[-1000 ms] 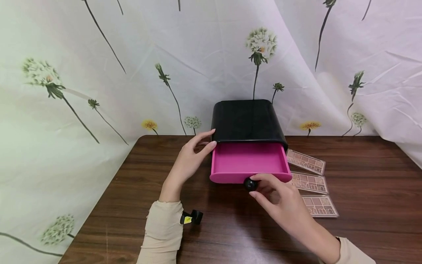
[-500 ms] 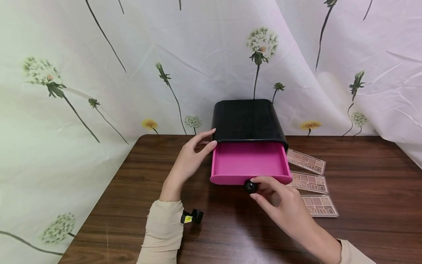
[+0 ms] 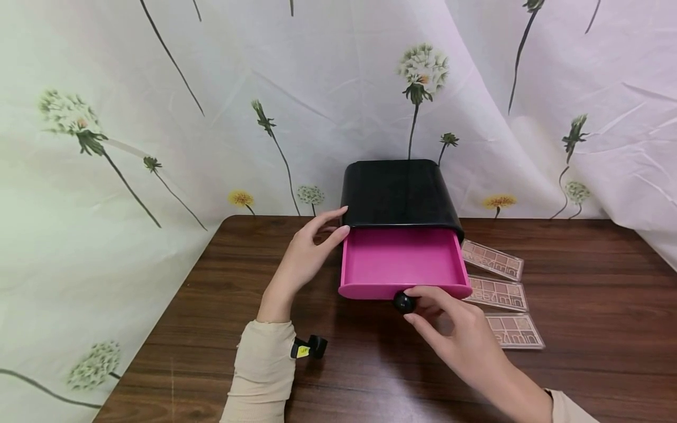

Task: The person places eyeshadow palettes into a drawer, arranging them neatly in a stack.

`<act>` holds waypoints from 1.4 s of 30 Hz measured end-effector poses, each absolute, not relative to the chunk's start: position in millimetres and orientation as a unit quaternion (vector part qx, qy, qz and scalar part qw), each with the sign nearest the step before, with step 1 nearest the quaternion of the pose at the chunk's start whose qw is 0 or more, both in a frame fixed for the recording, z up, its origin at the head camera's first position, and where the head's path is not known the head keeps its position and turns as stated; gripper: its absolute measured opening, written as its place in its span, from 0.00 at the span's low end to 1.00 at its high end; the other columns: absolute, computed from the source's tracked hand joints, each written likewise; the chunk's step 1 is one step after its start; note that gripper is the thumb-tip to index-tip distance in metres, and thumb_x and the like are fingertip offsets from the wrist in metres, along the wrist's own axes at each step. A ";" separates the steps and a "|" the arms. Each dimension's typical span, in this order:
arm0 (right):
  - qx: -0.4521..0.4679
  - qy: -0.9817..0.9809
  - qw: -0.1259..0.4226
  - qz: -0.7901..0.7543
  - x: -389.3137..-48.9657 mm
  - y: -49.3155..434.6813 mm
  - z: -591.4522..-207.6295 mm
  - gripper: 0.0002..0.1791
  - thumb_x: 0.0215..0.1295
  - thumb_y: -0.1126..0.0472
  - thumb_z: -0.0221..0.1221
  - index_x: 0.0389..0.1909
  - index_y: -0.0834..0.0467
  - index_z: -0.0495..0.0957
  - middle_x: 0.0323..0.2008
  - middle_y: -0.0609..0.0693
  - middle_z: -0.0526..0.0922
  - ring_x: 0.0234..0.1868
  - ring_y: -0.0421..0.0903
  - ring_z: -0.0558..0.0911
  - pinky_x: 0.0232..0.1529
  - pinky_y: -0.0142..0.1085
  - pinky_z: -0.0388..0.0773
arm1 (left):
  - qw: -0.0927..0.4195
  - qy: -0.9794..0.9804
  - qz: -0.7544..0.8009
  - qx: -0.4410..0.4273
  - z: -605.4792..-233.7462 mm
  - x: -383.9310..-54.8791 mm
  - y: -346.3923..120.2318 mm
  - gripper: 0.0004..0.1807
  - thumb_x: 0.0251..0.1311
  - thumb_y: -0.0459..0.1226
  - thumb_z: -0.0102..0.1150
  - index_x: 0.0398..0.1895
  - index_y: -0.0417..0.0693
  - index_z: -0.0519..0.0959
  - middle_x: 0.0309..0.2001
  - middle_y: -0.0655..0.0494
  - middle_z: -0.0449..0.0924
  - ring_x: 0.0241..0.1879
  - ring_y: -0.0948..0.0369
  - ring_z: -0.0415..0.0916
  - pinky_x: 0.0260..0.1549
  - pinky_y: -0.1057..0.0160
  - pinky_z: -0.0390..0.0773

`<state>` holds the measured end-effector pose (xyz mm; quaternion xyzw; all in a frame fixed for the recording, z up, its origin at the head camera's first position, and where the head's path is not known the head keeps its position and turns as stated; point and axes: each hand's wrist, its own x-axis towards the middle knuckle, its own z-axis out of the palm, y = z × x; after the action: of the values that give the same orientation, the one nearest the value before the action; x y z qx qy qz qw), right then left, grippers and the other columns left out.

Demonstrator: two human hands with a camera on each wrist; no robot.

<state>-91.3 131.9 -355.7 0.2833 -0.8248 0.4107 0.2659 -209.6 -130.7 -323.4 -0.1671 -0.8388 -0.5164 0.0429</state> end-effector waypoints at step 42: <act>0.361 -0.856 0.172 0.328 -84.2 250.2 -366.2 0.32 0.43 0.73 0.75 0.53 0.52 0.81 0.48 0.41 0.83 0.49 0.33 0.79 0.52 0.21 0.70 | 0.045 -0.839 -0.516 -0.169 -324.3 -209.0 -131.1 0.24 0.68 0.57 0.55 0.67 0.75 0.71 0.65 0.67 0.71 0.60 0.63 0.71 0.59 0.51 0.70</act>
<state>-84.2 250.2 -366.2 0.3607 -0.8558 0.3285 0.1721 -209.0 -131.1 -324.3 -0.1685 -0.8386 -0.5161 0.0447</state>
